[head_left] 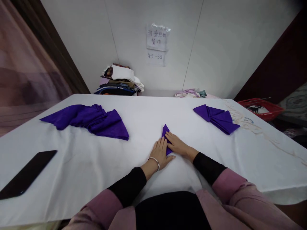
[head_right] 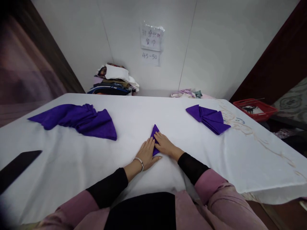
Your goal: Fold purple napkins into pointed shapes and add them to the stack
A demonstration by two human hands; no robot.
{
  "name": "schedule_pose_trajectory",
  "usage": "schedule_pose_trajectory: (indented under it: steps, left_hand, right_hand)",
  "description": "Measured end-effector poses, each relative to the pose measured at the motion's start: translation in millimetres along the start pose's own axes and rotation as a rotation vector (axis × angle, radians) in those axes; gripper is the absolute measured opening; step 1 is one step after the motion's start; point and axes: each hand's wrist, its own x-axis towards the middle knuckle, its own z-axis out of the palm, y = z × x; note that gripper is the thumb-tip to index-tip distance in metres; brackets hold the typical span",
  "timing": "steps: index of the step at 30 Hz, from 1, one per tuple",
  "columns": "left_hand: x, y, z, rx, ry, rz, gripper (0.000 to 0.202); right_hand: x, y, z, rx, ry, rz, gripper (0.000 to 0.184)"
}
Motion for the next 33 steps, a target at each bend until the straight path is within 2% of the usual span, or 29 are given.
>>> schedule_pose_trajectory:
  steps: [6, 9, 12, 22, 33]
  left_hand:
    - [0.4, 2.0, 2.3, 0.054, 0.003, -0.011, 0.092]
    - [0.1, 2.4, 1.4, 0.062, -0.008, -0.014, 0.091]
    - [0.1, 2.9, 0.9, 0.066, -0.009, -0.022, 0.091]
    - [0.8, 4.5, 1.5, 0.062, -0.012, -0.029, 0.090]
    - [-2.1, 1.1, -18.5, 0.041, -0.051, -0.017, 0.066]
  right_hand:
    - [17.7, 14.6, -14.1, 0.014, -0.055, -0.038, 0.056]
    - [31.2, 21.7, -18.9, -0.009, -0.054, -0.027, 0.063]
    - [43.6, 26.9, -19.1, -0.053, -0.050, -0.021, 0.067]
    - [68.5, 29.0, -17.1, -0.142, -0.040, 0.021, 0.063]
    - [78.6, 39.0, -22.0, -0.079, -0.052, 0.013, 0.049]
